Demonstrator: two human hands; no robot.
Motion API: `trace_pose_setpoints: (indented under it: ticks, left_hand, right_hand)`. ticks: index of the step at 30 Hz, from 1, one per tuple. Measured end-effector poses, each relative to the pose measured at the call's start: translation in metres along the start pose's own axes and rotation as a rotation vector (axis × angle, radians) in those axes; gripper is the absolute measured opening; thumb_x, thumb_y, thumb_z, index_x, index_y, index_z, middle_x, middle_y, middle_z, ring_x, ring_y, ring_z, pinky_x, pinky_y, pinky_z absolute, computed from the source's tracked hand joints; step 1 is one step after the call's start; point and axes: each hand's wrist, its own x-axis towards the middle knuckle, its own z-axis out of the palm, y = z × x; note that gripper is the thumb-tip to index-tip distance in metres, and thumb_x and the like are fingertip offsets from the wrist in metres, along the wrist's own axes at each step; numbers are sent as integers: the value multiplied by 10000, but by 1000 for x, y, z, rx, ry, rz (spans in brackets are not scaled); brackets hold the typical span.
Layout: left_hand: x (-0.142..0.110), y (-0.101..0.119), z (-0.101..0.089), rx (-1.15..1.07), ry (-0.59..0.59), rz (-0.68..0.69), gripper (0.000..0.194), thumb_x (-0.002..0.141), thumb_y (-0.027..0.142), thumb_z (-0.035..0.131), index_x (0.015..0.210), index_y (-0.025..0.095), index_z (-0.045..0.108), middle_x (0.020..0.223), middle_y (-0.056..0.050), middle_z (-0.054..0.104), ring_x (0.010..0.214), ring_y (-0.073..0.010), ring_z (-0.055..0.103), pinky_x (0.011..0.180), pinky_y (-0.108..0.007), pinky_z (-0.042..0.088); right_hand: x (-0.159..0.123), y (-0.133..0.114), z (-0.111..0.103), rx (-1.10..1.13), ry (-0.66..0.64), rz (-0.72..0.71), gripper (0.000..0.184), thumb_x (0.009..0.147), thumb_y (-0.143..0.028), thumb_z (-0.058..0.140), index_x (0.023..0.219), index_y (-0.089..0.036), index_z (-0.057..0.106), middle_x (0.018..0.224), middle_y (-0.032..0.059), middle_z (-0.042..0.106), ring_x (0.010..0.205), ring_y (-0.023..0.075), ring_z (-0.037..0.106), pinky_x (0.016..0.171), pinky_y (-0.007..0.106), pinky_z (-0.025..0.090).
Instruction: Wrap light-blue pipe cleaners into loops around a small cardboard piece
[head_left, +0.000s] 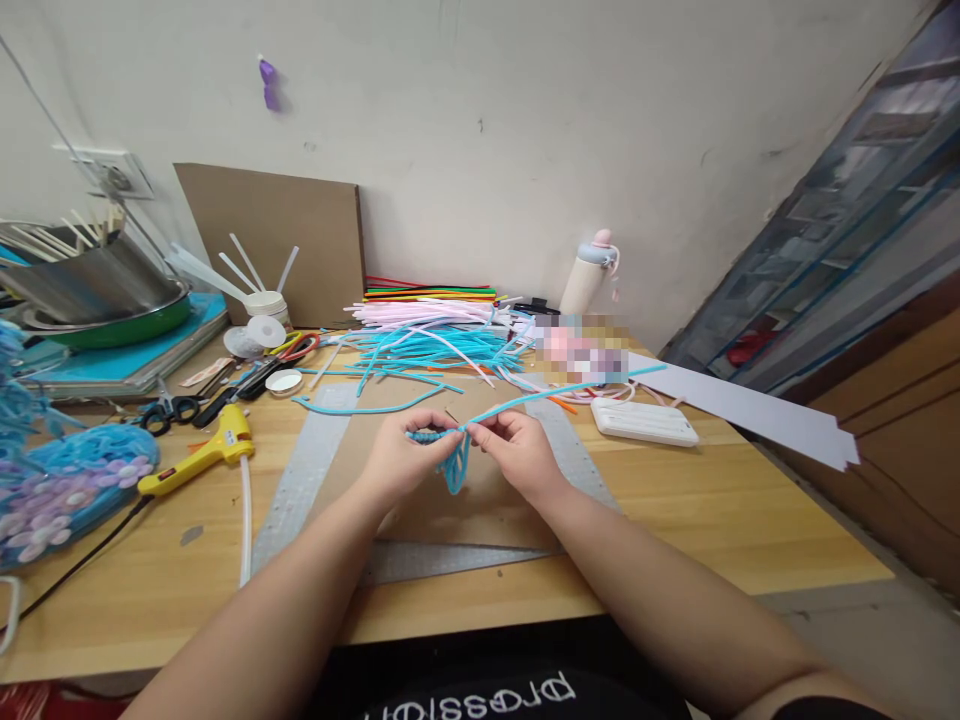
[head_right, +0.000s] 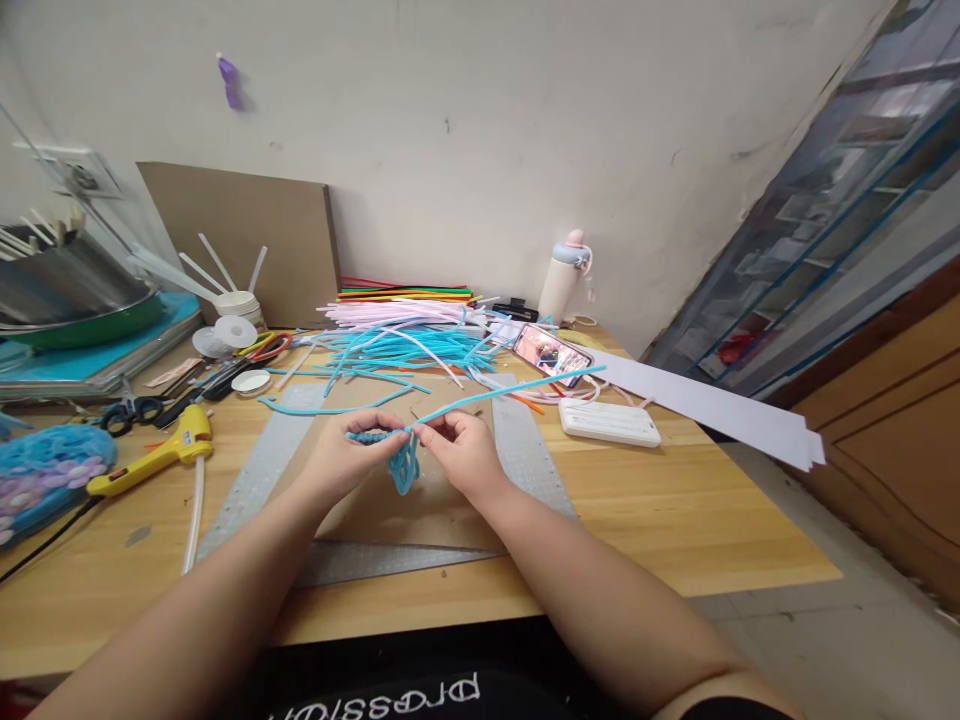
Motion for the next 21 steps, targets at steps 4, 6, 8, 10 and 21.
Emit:
trace_pose_setpoints:
  ticks: [4,6,8,10,21]
  left_hand:
    - [0,2,2,-31,-5,-22,184,616,338,699,667,163,672,667,-28,650,623,-156,559,593,-250,428]
    - [1,-1,1,-136,-27,-102,189,603,337,714,669,165,669,651,-17,648,587,-134,547,566,-235,414]
    - [3,-4,0,-237,-49,-172,195,596,338,726,667,167,663,635,-4,639,556,-110,530,539,-217,395]
    - [4,-6,-1,-321,-75,-233,199,598,339,728,661,166,650,617,5,625,534,-95,516,521,-207,380]
    - [2,-13,5,11,77,3,207,631,358,689,697,165,654,670,-18,645,610,-148,560,585,-243,424]
  right_hand:
    - [0,-4,2,143,-60,80,193,664,-368,670,670,-176,659,601,7,617,569,127,536,577,263,422]
    - [-1,-6,3,206,-66,81,175,642,-331,693,730,-183,659,624,-5,616,596,122,540,597,255,423]
    - [-1,-8,3,270,-45,68,205,624,-288,708,793,-195,639,663,-15,619,628,118,548,602,243,423]
    - [-1,-8,3,279,-21,55,191,632,-274,702,783,-196,615,664,-18,611,624,114,546,582,234,419]
    - [-4,-11,0,241,-103,205,229,680,-370,655,650,-166,557,565,-18,589,393,74,473,375,200,331]
